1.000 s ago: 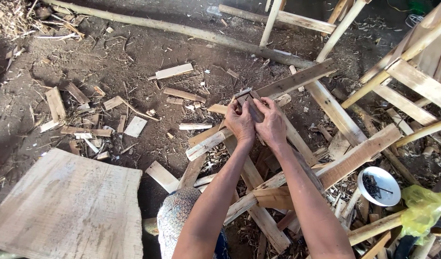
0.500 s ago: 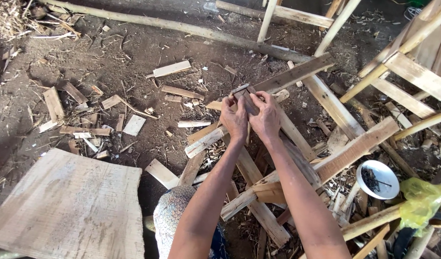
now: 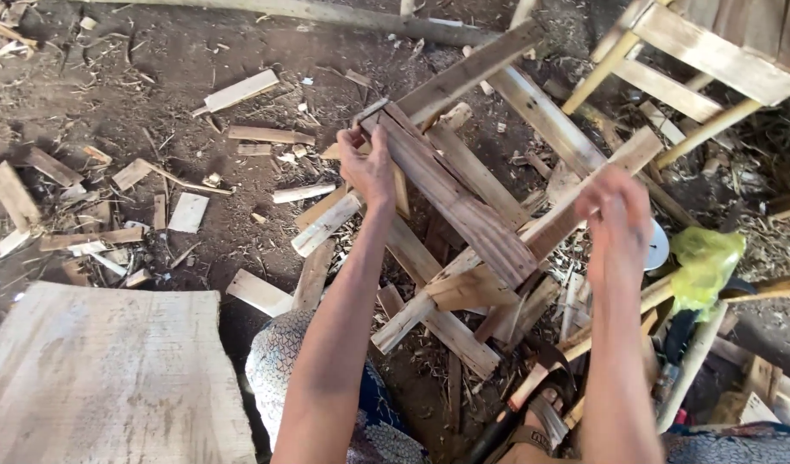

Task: The person repairs a wooden chair on a dirt floor, hammering nails into the seat frame with a hammer and fitting wooden slats across the seat. They press the slats into place, reposition the chair frame, and pick up loose planks from the surrounding scrap wood to continue the repair.

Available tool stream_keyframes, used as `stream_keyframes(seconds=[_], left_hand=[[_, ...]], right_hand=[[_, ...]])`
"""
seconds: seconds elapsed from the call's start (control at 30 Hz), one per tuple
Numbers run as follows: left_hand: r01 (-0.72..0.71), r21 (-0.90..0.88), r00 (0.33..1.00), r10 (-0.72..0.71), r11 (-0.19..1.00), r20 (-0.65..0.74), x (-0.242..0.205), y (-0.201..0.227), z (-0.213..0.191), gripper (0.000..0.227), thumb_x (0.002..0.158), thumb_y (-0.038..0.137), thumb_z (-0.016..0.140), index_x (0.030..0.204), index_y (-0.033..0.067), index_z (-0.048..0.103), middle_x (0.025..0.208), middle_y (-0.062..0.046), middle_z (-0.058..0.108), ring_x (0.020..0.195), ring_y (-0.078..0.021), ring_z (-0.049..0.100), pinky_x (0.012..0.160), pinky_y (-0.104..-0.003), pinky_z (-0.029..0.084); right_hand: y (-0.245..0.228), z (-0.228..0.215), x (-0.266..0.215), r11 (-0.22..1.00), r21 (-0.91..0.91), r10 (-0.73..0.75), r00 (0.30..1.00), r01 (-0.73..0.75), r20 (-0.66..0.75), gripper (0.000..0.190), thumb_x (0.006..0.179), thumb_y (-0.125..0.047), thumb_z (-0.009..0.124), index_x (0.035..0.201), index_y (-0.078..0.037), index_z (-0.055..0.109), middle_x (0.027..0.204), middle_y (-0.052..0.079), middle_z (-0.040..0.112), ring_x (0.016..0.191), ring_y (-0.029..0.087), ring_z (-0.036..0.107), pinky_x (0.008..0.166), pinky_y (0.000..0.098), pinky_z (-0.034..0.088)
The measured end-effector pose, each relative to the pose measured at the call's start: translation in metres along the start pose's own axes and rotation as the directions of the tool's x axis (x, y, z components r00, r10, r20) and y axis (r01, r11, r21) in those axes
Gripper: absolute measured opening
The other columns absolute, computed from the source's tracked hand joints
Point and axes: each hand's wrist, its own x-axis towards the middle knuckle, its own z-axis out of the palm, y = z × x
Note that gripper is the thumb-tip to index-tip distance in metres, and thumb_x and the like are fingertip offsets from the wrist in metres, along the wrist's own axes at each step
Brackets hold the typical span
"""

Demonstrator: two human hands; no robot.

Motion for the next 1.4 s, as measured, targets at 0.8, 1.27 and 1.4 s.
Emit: stream_keyframes(seconds=[0.8,1.27,1.4], left_hand=[[0.063,0.051,0.996,-0.066,0.997,0.055,0.001,0.004,-0.003,0.031,0.076,0.041,0.071,0.094,0.0195,0.056,0.087,-0.004,0.069,0.079,-0.0244,0.066,0.073,-0.040,0.049],[0.003,0.010,0.998,-0.004,1.000,0.060,0.001,-0.006,-0.005,0.027,0.080,0.035,0.068,0.093,0.0165,0.054,0.094,-0.006,0.068,0.094,-0.0252,0.066,0.084,-0.043,0.048],[0.003,-0.014,0.999,-0.002,1.000,0.040,-0.002,-0.001,-0.004,0.029,0.079,0.035,0.069,0.094,0.0171,0.053,0.093,-0.005,0.067,0.097,-0.0229,0.065,0.088,-0.042,0.046]], right_hand=[[0.186,-0.036,-0.096,0.767,0.498,0.387,0.911,-0.404,0.143,0.057,0.074,-0.029,0.067,0.125,-0.008,0.055,0.122,0.016,0.059,0.116,0.033,0.054,0.098,0.0522,0.043],[0.080,-0.007,-0.096,0.525,0.675,0.541,0.816,-0.518,0.206,0.057,0.084,-0.043,0.049,0.126,-0.005,0.049,0.115,0.017,0.048,0.107,0.034,0.042,0.093,0.0491,0.031],[0.202,-0.107,-0.130,0.824,0.342,0.565,0.602,-0.453,-0.565,0.006,0.084,-0.014,0.063,0.090,-0.014,0.063,0.073,0.004,0.056,0.062,0.024,0.063,0.056,0.0342,0.053]])
